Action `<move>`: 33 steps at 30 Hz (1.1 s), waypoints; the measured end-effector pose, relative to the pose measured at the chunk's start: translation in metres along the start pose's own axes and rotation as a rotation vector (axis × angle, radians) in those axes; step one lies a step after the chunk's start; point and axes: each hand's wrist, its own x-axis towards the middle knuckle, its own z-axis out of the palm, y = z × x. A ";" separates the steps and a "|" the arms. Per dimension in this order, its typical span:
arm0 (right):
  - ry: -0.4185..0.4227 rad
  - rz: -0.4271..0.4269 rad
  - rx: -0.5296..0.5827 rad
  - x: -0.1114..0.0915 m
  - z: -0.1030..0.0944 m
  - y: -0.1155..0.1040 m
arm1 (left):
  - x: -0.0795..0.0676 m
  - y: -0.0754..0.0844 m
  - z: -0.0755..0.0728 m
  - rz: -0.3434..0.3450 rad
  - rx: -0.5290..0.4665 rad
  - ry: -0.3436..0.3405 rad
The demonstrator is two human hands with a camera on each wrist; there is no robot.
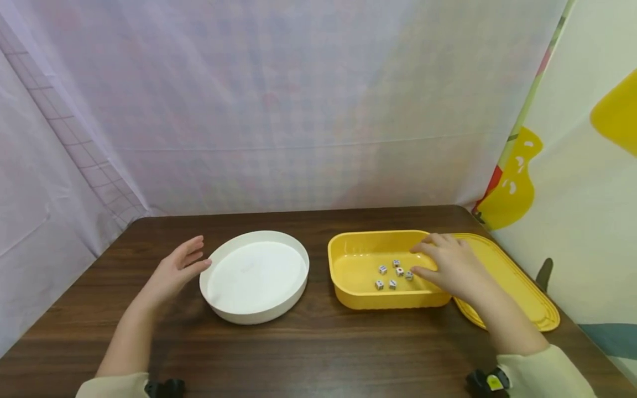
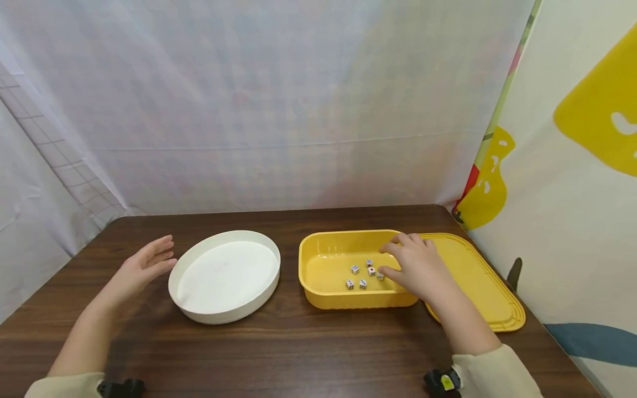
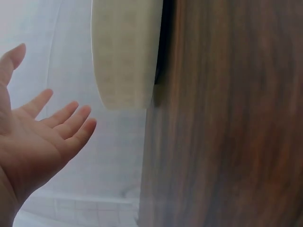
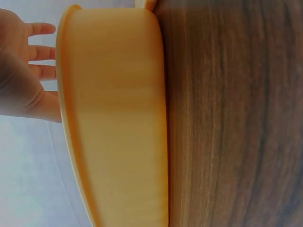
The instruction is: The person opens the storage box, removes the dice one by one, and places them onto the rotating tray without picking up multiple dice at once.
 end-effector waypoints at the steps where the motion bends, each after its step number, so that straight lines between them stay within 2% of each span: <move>1: -0.008 0.003 0.001 0.001 0.001 0.000 | 0.000 -0.002 -0.001 -0.016 -0.020 -0.013; 7: -0.040 0.015 0.017 0.004 0.005 0.000 | -0.003 -0.014 -0.009 -0.074 -0.087 -0.106; 16: -0.088 0.057 0.051 0.013 0.012 -0.003 | -0.003 -0.035 -0.016 -0.043 -0.117 -0.220; 22: -0.107 0.066 0.073 0.021 0.017 -0.004 | -0.003 -0.045 -0.017 -0.055 -0.114 -0.249; 29: -0.112 0.063 0.072 0.028 0.023 -0.006 | -0.002 -0.051 -0.015 -0.063 -0.059 -0.263; 33: -0.114 0.067 0.071 0.031 0.026 -0.008 | -0.002 -0.053 -0.014 -0.077 -0.072 -0.265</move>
